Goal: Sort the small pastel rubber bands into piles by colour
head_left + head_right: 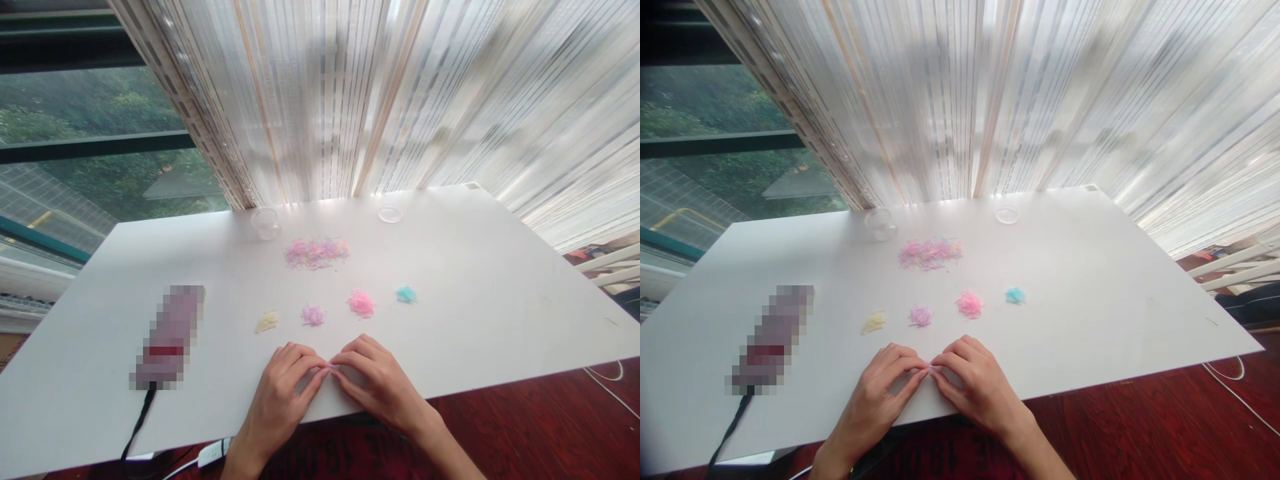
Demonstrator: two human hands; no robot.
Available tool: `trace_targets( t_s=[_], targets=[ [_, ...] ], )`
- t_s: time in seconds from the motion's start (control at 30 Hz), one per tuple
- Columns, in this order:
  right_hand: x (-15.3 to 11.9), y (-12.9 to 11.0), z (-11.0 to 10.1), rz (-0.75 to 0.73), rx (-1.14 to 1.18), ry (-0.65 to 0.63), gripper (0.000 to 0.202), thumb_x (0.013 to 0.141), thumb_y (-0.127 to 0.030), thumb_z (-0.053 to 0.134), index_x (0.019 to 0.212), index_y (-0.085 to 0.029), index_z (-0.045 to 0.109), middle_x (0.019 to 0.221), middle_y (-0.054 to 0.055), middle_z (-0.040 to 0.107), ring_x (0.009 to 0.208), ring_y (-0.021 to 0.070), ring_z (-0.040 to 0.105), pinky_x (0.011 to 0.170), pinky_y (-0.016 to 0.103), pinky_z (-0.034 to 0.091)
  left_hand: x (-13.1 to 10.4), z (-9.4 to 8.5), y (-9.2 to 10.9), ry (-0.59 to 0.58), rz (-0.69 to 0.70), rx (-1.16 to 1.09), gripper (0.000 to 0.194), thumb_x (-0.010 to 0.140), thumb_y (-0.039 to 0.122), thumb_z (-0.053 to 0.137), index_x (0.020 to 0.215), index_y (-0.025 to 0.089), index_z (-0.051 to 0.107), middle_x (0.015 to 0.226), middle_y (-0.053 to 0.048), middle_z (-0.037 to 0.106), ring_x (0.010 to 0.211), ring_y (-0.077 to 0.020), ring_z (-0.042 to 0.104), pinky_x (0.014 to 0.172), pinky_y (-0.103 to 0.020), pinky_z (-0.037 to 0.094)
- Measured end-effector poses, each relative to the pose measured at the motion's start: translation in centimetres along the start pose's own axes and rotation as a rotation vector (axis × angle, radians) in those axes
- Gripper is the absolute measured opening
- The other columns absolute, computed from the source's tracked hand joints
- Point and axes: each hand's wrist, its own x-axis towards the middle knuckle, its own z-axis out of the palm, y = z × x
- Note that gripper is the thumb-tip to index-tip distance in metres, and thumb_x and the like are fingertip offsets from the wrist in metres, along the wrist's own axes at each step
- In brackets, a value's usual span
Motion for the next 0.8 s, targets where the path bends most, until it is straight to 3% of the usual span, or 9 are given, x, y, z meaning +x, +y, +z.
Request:
trace_targets(
  t_s=[0.57, 0.7, 0.8],
  targets=[
    [0.1, -0.53, -0.19, -0.051, 0.113, 0.154, 0.015, 0.1, -0.018, 0.067, 0.113, -0.021, 0.072, 0.088, 0.006, 0.071, 0.078, 0.018, 0.068, 0.068, 0.028, 0.059, 0.44, 0.21, 0.5, 0.093, 0.0, -0.273, 0.009, 0.099, 0.019, 0.071, 0.105, 0.022, 0.076, 0.085, -0.003, 0.077, 0.072, -0.0156, 0.067, 0.068, -0.026, 0.056],
    [0.29, -0.69, 0.24, -0.073, 0.118, 0.209, 0.018, 0.098, -0.016, 0.069, 0.115, -0.021, 0.071, 0.09, 0.007, 0.072, 0.078, 0.0181, 0.069, 0.068, 0.028, 0.06, 0.69, 0.35, 0.48, 0.156, -0.078, -0.278, 0.004, 0.097, 0.025, 0.074, 0.095, 0.022, 0.076, 0.073, 0.001, 0.073, 0.061, -0.012, 0.061, 0.06, -0.021, 0.052],
    [0.33, -0.59, 0.53, -0.077, 0.114, 0.203, 0.024, 0.099, -0.015, 0.068, 0.123, -0.021, 0.069, 0.095, 0.009, 0.074, 0.082, 0.0191, 0.069, 0.071, 0.03, 0.061, 0.84, 0.42, 0.27, 0.163, -0.12, -0.287, 0.014, 0.097, 0.03, 0.074, 0.085, 0.022, 0.075, 0.069, 0.003, 0.071, 0.059, -0.0115, 0.059, 0.059, -0.021, 0.05]
  ],
)
